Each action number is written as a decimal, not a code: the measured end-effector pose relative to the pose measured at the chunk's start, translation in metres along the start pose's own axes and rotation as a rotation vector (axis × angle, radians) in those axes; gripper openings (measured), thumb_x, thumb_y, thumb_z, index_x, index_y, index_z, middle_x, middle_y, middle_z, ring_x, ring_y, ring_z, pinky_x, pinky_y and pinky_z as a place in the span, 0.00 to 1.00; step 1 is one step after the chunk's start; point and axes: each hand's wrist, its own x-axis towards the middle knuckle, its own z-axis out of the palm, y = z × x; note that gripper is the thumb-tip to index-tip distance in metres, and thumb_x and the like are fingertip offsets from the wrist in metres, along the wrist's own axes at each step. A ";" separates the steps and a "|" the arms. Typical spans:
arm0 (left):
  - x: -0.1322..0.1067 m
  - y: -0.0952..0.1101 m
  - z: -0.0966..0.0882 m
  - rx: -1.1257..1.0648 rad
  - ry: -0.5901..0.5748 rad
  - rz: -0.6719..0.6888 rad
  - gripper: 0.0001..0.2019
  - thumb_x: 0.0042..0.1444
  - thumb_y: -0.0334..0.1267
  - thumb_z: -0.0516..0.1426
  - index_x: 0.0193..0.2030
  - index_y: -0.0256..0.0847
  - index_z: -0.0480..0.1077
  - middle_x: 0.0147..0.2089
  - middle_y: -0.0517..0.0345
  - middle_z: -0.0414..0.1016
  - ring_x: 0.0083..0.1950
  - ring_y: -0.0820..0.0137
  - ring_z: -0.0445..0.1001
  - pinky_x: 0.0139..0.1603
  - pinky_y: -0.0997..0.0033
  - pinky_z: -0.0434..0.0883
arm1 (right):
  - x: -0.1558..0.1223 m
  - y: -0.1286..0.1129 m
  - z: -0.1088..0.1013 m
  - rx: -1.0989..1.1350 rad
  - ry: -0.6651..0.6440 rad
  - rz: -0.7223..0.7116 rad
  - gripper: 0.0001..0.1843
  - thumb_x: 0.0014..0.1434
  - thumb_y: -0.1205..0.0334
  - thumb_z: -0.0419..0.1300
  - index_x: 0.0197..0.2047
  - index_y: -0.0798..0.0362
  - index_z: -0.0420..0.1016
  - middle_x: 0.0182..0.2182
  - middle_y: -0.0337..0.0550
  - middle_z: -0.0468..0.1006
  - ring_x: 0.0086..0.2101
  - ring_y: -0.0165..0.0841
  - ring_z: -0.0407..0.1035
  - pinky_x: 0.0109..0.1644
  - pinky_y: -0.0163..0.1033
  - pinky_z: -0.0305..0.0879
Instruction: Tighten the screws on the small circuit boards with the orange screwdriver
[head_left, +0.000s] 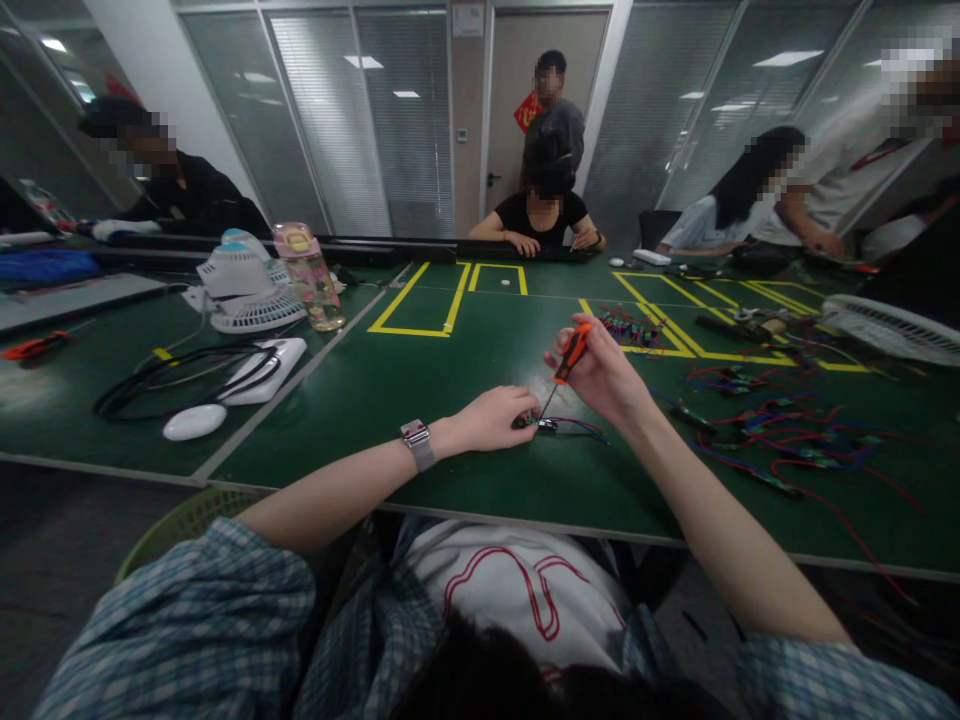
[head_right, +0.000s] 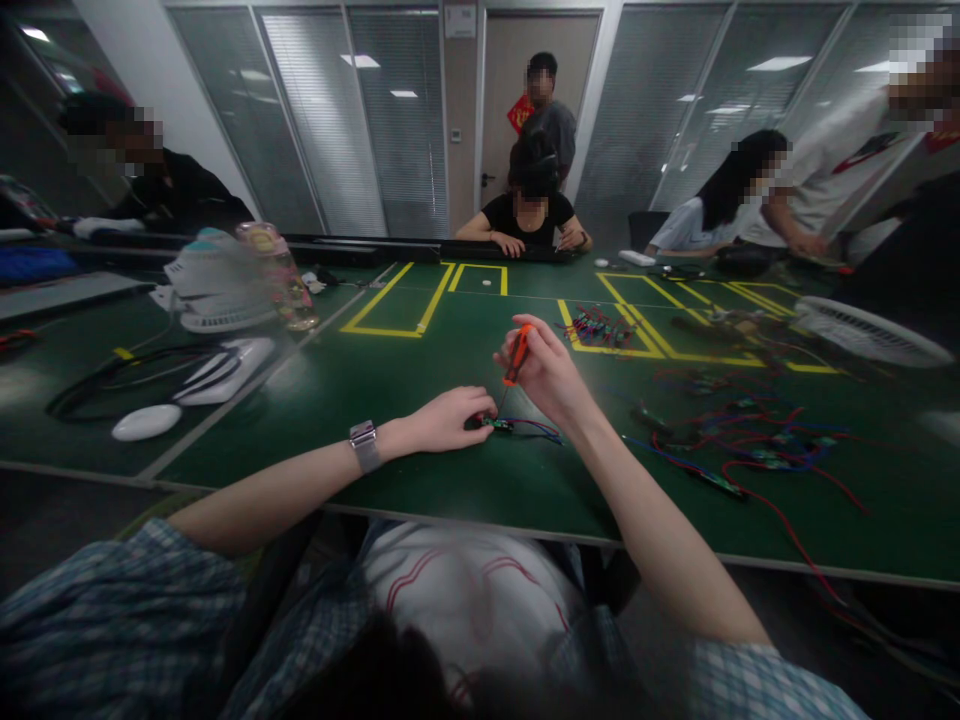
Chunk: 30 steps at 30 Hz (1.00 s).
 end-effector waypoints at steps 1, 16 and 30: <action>0.000 0.000 0.000 0.001 -0.002 -0.002 0.07 0.61 0.38 0.57 0.42 0.39 0.71 0.40 0.55 0.72 0.40 0.68 0.70 0.41 0.72 0.65 | 0.000 0.000 0.000 -0.012 -0.009 -0.001 0.19 0.49 0.50 0.71 0.43 0.40 0.74 0.30 0.30 0.75 0.31 0.26 0.70 0.44 0.38 0.74; 0.000 0.000 -0.001 0.000 -0.001 0.005 0.06 0.61 0.38 0.56 0.42 0.39 0.71 0.39 0.56 0.72 0.39 0.69 0.70 0.41 0.72 0.65 | 0.001 0.004 -0.003 -0.083 0.007 -0.010 0.19 0.52 0.51 0.68 0.47 0.38 0.72 0.31 0.31 0.74 0.31 0.27 0.69 0.43 0.38 0.71; 0.000 0.001 -0.001 0.010 -0.002 0.006 0.07 0.61 0.38 0.57 0.42 0.39 0.71 0.38 0.56 0.72 0.39 0.69 0.70 0.41 0.71 0.65 | 0.000 0.005 -0.008 -0.188 -0.041 -0.029 0.23 0.54 0.54 0.68 0.52 0.41 0.72 0.33 0.35 0.79 0.31 0.28 0.72 0.35 0.35 0.70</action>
